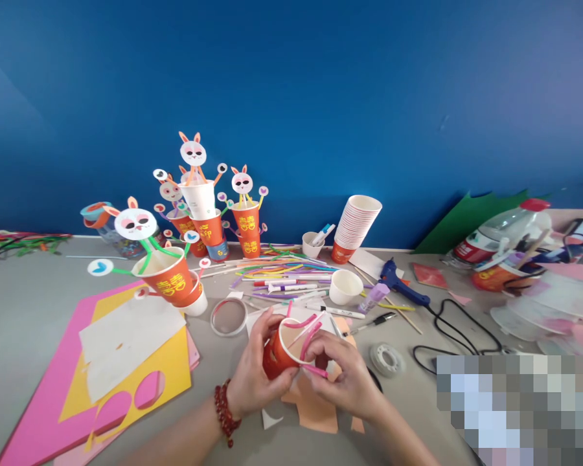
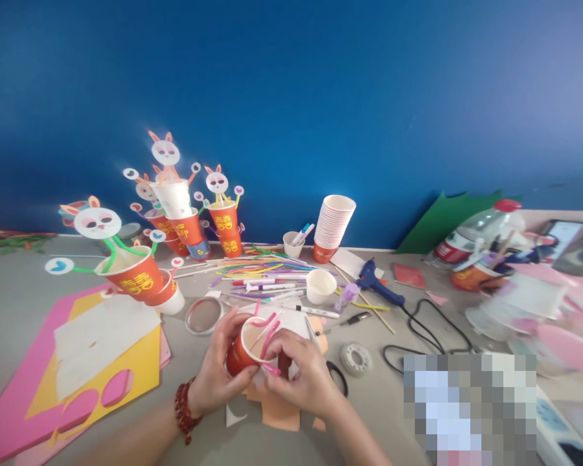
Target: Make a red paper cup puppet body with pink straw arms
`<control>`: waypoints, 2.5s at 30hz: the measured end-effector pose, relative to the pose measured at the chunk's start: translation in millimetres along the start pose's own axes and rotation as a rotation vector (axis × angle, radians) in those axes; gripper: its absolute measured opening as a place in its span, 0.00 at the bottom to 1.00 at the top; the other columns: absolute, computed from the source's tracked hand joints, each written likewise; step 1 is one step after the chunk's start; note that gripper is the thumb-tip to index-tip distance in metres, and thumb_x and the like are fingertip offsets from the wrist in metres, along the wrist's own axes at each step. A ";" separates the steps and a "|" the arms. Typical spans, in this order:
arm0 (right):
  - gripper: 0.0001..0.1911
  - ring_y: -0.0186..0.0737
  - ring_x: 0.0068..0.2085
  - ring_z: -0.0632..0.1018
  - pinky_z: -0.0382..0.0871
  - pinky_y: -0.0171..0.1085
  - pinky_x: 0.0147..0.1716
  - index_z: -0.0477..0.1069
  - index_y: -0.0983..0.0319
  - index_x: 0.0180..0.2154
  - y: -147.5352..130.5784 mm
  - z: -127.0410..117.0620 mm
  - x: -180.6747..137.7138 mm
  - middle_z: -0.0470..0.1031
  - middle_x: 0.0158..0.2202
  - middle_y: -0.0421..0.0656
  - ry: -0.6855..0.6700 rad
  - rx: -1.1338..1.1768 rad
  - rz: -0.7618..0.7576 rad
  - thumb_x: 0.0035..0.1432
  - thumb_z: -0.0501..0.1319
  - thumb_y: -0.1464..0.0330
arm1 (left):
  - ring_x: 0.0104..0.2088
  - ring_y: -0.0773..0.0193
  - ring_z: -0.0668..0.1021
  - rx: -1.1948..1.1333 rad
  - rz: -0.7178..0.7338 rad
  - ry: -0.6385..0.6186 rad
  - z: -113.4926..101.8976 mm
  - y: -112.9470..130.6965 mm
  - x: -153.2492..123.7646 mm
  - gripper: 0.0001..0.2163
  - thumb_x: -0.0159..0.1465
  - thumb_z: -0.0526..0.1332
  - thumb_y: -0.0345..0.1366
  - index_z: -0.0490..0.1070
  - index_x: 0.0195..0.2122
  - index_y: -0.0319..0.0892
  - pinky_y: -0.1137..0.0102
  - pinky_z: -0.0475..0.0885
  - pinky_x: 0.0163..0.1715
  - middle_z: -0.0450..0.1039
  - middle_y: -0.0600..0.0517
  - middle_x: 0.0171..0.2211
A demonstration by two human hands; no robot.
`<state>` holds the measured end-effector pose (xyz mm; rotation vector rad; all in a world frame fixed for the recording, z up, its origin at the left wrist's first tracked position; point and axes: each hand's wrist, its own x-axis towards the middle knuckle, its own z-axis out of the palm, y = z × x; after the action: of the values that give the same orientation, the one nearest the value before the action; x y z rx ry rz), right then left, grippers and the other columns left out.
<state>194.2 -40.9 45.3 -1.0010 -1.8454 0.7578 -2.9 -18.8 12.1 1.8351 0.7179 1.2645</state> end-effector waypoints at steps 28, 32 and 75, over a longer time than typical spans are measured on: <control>0.08 0.33 0.26 0.71 0.67 0.31 0.25 0.68 0.59 0.31 4.6 0.2 -1.5 0.72 0.29 0.39 -0.026 0.012 0.043 0.48 0.61 0.77 | 0.59 0.47 0.70 -0.014 -0.003 -0.013 -0.8 -2.4 1.4 0.42 0.58 0.64 0.31 0.41 0.69 0.46 0.51 0.68 0.58 0.61 0.40 0.59; 0.08 0.34 0.27 0.72 0.68 0.32 0.25 0.68 0.59 0.31 3.2 -0.4 -0.8 0.73 0.30 0.40 -0.026 0.020 0.051 0.49 0.61 0.76 | 0.58 0.48 0.71 -0.001 -0.007 -0.019 -1.3 -1.1 2.4 0.42 0.58 0.64 0.29 0.40 0.69 0.47 0.51 0.68 0.58 0.61 0.41 0.59; 0.08 0.32 0.24 0.71 0.66 0.31 0.24 0.68 0.58 0.32 -3.1 -1.5 2.4 0.74 0.30 0.39 0.000 0.004 0.000 0.50 0.62 0.75 | 0.59 0.47 0.70 -0.030 -0.008 -0.011 -0.2 -0.4 2.7 0.41 0.59 0.65 0.32 0.41 0.69 0.47 0.50 0.68 0.58 0.62 0.41 0.59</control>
<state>193.8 -40.2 49.4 -0.9989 -1.8434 0.7616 -2.1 -16.4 13.1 1.8123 0.6965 1.2517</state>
